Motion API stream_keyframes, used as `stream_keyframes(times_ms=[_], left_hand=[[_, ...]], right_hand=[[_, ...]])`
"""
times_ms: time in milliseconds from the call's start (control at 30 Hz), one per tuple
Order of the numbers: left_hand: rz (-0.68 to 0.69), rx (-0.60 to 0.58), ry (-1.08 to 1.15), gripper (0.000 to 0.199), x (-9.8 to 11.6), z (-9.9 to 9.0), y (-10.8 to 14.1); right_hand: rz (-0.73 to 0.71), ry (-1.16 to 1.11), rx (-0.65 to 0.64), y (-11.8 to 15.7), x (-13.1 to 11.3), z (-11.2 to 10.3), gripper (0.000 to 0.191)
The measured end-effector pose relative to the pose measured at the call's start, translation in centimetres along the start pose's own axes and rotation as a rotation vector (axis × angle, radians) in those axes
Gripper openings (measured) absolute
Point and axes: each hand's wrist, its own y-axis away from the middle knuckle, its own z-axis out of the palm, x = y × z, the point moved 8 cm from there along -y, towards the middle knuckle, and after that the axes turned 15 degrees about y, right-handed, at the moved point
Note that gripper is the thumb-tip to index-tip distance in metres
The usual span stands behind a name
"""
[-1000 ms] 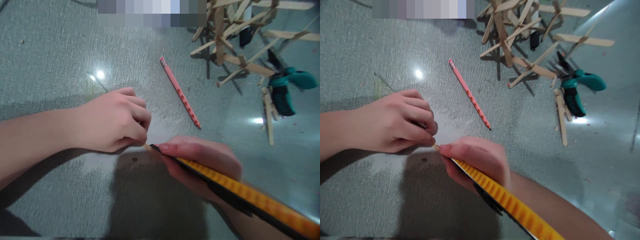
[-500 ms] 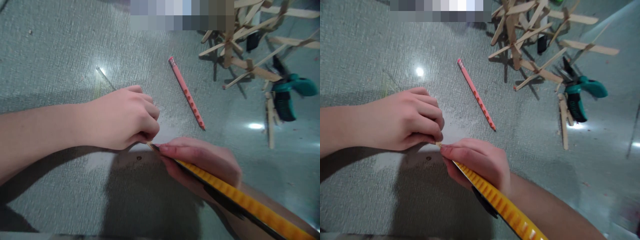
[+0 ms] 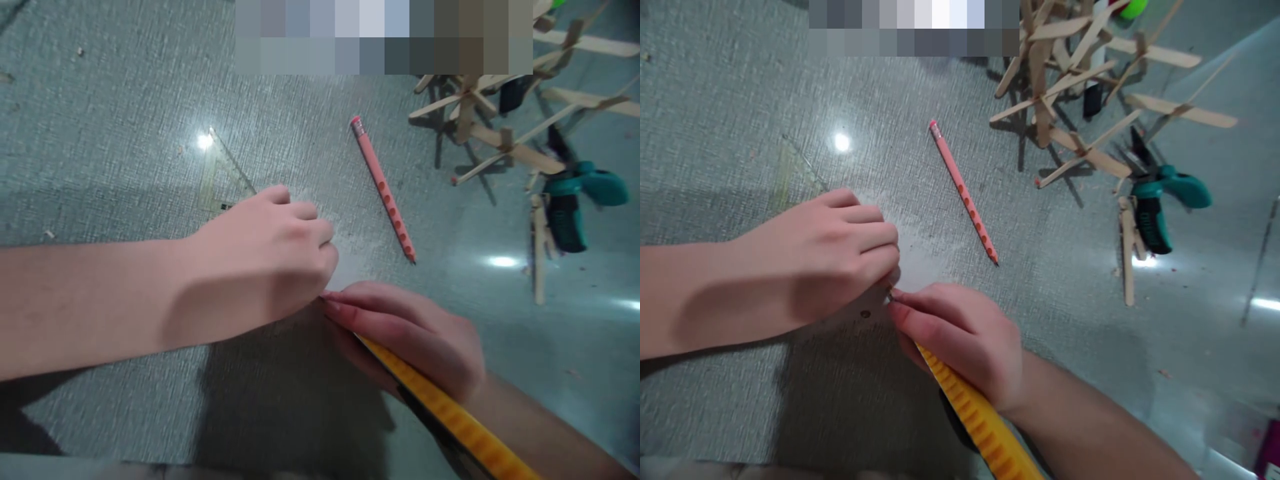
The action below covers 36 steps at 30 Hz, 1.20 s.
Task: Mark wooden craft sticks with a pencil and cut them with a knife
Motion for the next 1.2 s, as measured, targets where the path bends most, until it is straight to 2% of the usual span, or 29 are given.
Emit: stream_keyframes(times_ms=[100, 200, 267, 367, 433, 567, 633, 667, 800, 900, 1200], left_hand=[[0.002, 0.014, 0.000, 0.021, 0.1, 0.0, 0.1], [0.010, 0.047, 0.002, 0.020, 0.3, 0.1, 0.3], [-0.001, 0.079, -0.019, 0.021, 0.6, 0.2, 0.5], [-0.043, 0.094, -0.027, 0.020, 0.8, 0.2, 0.3], [-0.091, 0.026, 0.007, 0.020, 0.6, 0.4, -0.1], [-0.203, -0.267, 0.136, 0.011, -0.3, 1.4, -1.0], [-0.218, -0.320, 0.168, 0.013, -0.5, 1.5, -1.1], [-0.215, -0.326, 0.175, 0.014, -0.5, 1.5, -1.2], [-0.156, -0.232, 0.224, 0.019, -0.5, 1.3, -1.1], [-0.112, -0.163, 0.259, 0.027, -0.5, 1.0, -1.0], [-0.146, -0.224, 0.300, 0.027, -0.7, 1.1, -1.2]], right_hand=[[-0.022, -0.020, 0.062, 0.5, 0.0, -0.4, 0.022], [-0.097, 0.029, 0.117, 1.0, -0.6, -0.9, 0.034], [-0.118, 0.065, 0.101, 1.0, -0.9, -1.1, 0.033], [-0.049, 0.088, 0.000, 0.7, -0.8, -0.7, 0.022], [-0.019, 0.077, -0.002, 0.5, -0.7, -0.7, 0.025], [-0.083, 0.144, 0.000, 0.3, -1.2, -0.2, 0.023], [-0.142, 0.161, 0.098, 0.3, -1.8, -0.8, 0.025], [-0.164, 0.163, 0.145, 0.3, -2.0, -1.2, 0.026], [-0.126, 0.236, -0.019, 0.2, -2.1, -0.3, 0.022], [-0.127, 0.294, -0.014, 0.3, -2.5, -0.4, 0.022], [-0.142, 0.375, 0.024, 0.3, -3.1, -0.1, 0.024]])
